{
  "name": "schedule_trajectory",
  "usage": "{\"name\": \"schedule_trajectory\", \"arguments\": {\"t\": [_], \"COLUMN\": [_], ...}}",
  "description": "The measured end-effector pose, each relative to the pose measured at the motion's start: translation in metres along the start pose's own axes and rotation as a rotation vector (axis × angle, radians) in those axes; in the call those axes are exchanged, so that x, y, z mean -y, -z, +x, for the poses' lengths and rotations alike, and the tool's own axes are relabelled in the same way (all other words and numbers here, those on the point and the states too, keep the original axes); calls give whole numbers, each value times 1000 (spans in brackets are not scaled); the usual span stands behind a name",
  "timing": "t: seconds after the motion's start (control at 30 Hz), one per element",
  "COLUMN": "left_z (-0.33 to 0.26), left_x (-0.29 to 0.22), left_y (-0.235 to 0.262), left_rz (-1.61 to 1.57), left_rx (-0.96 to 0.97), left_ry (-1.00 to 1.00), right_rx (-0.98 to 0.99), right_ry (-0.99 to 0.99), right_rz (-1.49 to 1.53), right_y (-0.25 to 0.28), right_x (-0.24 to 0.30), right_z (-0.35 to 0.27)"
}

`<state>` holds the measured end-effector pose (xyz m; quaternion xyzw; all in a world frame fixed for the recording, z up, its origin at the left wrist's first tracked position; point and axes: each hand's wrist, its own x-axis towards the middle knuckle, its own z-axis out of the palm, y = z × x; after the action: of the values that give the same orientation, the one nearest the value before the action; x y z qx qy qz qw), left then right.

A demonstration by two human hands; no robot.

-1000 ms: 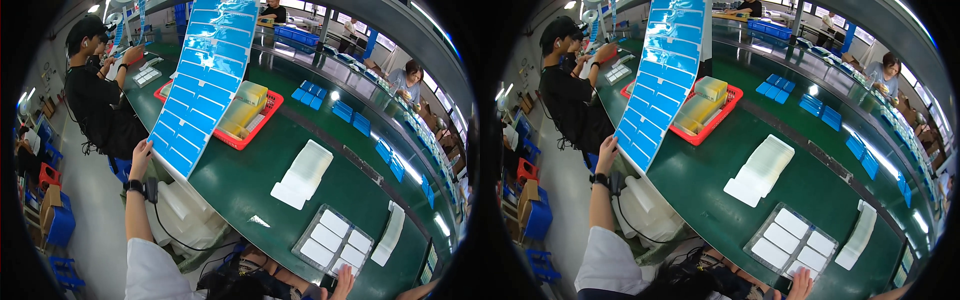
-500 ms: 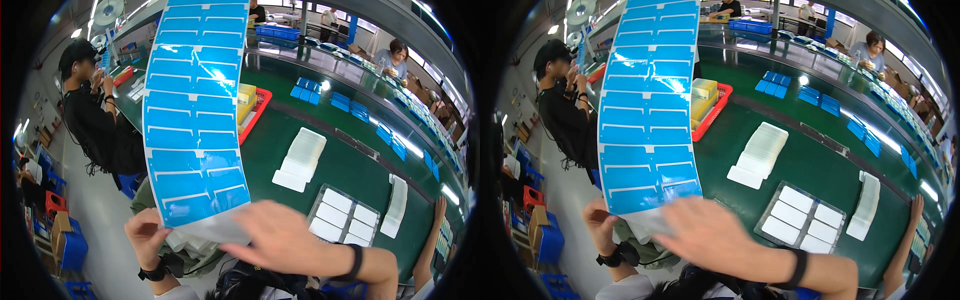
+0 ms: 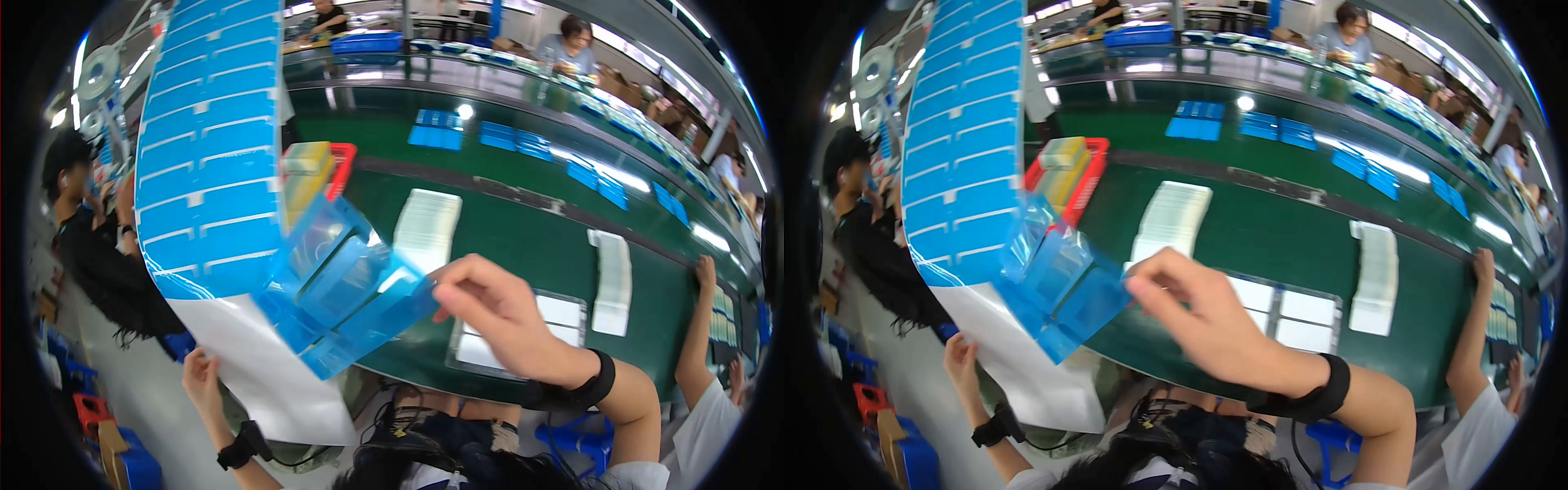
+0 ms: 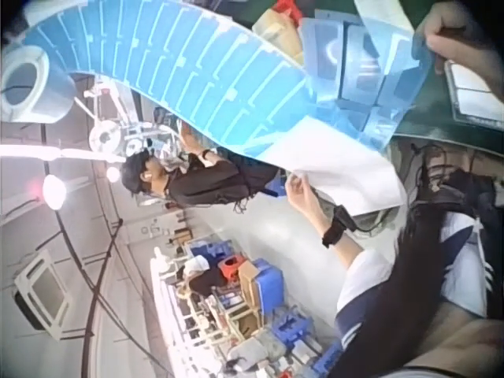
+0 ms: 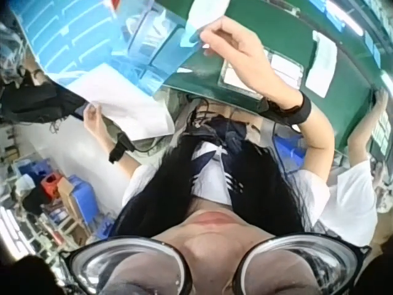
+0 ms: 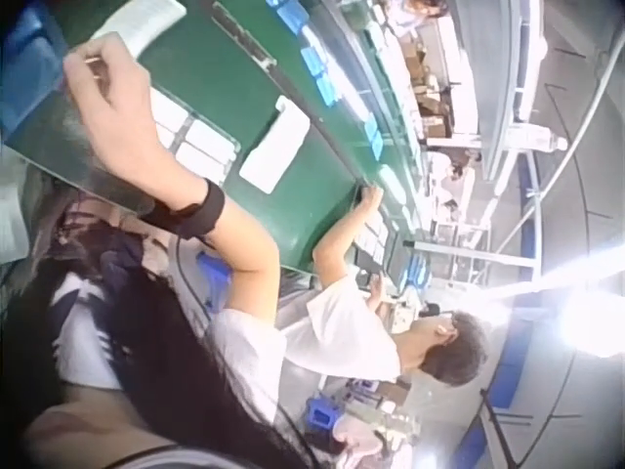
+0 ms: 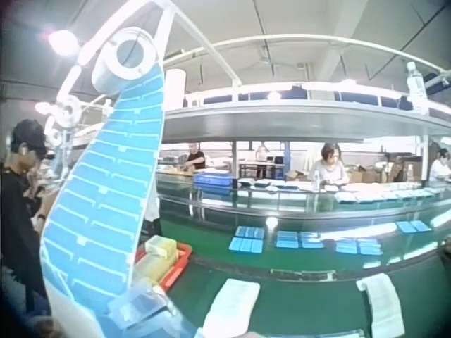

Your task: Applying adhesive strips and organizing components on an assembly line.

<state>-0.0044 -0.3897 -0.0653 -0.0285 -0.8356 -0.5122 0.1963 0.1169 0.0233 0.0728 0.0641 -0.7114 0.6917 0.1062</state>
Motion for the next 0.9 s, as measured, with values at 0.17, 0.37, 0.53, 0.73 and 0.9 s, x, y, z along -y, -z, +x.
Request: {"name": "schedule_trajectory", "arguments": {"t": [0.17, 0.37, 0.53, 0.73, 0.9], "left_z": [19, -54, -123, -131, -107], "left_x": [7, -181, -271, -255, -224], "left_y": [6, -125, -194, -210, -206], "left_rz": [540, -269, -1085, -906, -691], "left_rx": [-141, 519, 1490, 1197, 1344], "left_ry": [-11, -71, 135, 14, -132], "right_rx": [-345, -782, -267, -440, -962], "right_ry": [162, 289, 364, 268, -138], "right_rz": [10, -608, -1224, -1238, -464], "right_y": [71, 60, 36, 24, 81], "right_x": [11, 34, 29, 5, -14], "right_z": [-77, -171, -168, -173, -175]}}
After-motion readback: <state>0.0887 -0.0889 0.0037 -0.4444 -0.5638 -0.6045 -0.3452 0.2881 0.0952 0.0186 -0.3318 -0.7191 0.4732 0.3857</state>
